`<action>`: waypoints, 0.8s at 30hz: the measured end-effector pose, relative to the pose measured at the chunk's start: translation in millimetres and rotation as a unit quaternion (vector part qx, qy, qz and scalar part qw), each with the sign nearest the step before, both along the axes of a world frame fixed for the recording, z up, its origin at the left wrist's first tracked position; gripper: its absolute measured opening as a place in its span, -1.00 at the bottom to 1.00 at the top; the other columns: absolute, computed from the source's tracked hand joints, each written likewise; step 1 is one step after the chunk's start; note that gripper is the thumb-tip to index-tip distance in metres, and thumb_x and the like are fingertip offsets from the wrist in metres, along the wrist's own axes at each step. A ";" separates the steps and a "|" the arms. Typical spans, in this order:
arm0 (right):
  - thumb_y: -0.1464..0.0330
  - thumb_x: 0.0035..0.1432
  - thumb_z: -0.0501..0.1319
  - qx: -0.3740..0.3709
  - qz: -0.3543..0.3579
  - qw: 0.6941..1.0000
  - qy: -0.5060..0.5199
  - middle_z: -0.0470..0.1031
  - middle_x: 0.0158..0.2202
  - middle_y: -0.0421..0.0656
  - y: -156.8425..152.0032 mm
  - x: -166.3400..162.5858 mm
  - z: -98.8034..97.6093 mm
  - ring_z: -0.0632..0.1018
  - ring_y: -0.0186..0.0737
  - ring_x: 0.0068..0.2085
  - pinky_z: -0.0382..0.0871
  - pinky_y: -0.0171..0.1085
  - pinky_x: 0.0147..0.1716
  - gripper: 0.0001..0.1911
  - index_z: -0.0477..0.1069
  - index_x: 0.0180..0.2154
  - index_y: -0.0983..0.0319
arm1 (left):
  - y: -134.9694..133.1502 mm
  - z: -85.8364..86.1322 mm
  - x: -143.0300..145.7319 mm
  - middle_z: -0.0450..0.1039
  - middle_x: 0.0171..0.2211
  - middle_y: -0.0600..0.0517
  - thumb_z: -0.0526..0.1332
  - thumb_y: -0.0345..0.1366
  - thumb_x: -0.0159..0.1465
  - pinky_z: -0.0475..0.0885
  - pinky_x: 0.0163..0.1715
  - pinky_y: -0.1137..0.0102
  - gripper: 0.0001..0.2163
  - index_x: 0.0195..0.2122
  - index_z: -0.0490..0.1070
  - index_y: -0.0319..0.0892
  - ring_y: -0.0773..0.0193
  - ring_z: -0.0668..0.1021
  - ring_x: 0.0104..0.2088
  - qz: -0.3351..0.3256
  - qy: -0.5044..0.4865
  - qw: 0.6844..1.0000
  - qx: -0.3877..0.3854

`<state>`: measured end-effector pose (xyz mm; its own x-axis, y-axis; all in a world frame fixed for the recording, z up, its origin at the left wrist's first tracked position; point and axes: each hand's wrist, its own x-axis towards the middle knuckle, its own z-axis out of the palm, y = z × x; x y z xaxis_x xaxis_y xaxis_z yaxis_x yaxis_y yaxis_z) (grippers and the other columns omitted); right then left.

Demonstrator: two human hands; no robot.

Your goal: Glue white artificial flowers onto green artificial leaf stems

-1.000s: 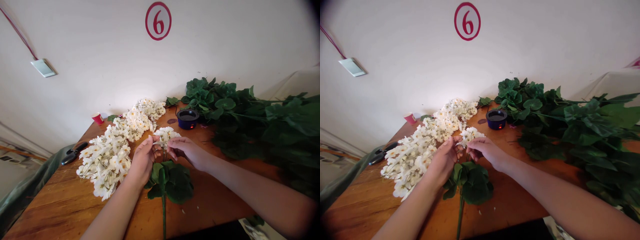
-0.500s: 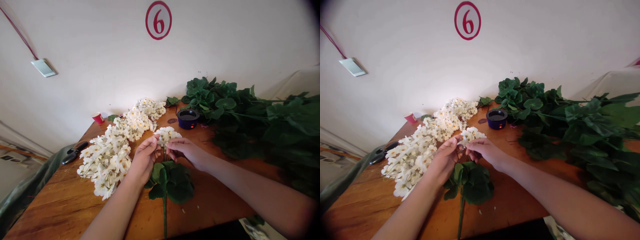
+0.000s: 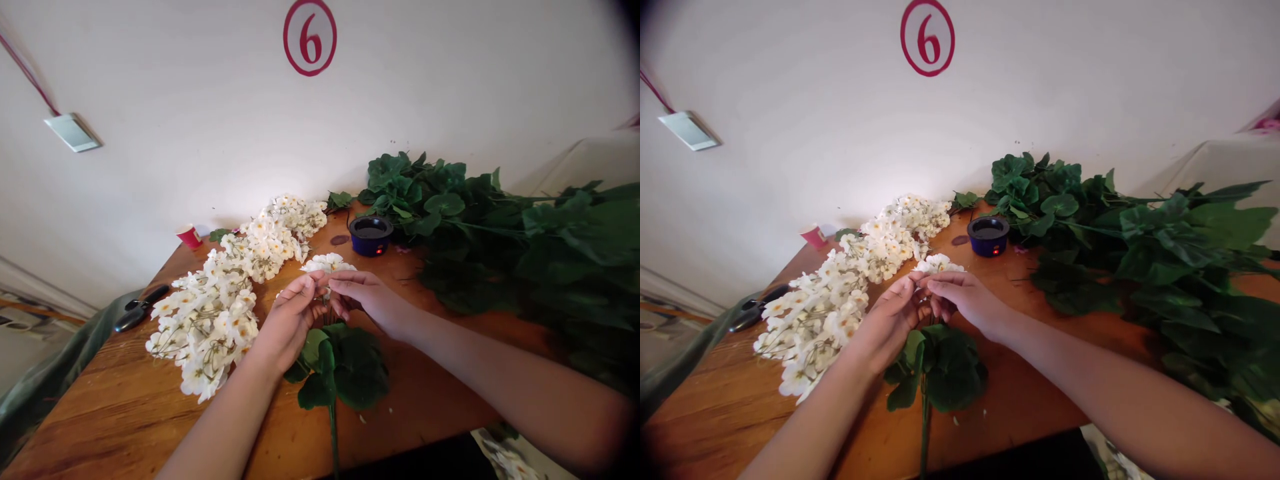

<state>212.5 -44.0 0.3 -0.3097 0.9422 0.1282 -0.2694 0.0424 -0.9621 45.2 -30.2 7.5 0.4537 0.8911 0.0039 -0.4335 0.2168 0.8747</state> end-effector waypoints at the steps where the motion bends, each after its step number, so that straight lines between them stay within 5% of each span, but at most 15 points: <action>1: 0.19 0.19 0.23 0.002 -0.001 1.000 0.002 0.39 -0.58 -0.25 -0.2 -0.2 0.7 0.37 -0.35 -0.54 0.25 -0.33 -0.53 -0.72 0.52 -0.20 0.26 | 0.3 -0.5 0.0 0.51 -0.19 -0.06 0.34 -0.19 0.22 0.41 -0.28 0.41 -0.76 -0.14 0.51 -0.19 0.28 0.53 -0.28 -0.002 0.000 1.000 0.002; 9: 0.16 0.20 0.25 0.048 0.010 0.997 -0.055 0.36 -0.57 -0.26 -2.9 0.1 1.7 0.35 -0.38 -0.52 0.26 -0.33 -0.49 -0.67 0.42 -0.48 0.26 | 0.1 -2.3 0.6 0.53 -0.35 -0.03 0.35 -0.21 0.20 0.41 -0.23 0.40 -0.72 -0.10 0.51 -0.22 0.29 0.53 -0.33 -0.009 0.013 1.000 -0.001; 24: 0.19 0.20 0.25 0.082 -0.006 0.993 -0.079 0.35 -0.60 -0.28 -5.5 1.0 2.2 0.35 -0.40 -0.55 0.22 -0.34 -0.50 -0.68 0.40 -0.49 0.26 | -0.7 -3.9 2.2 0.54 -0.29 -0.03 0.42 -0.20 0.12 0.39 -0.26 0.41 -0.70 -0.15 0.58 -0.22 0.33 0.50 -0.32 0.032 0.048 0.998 -0.010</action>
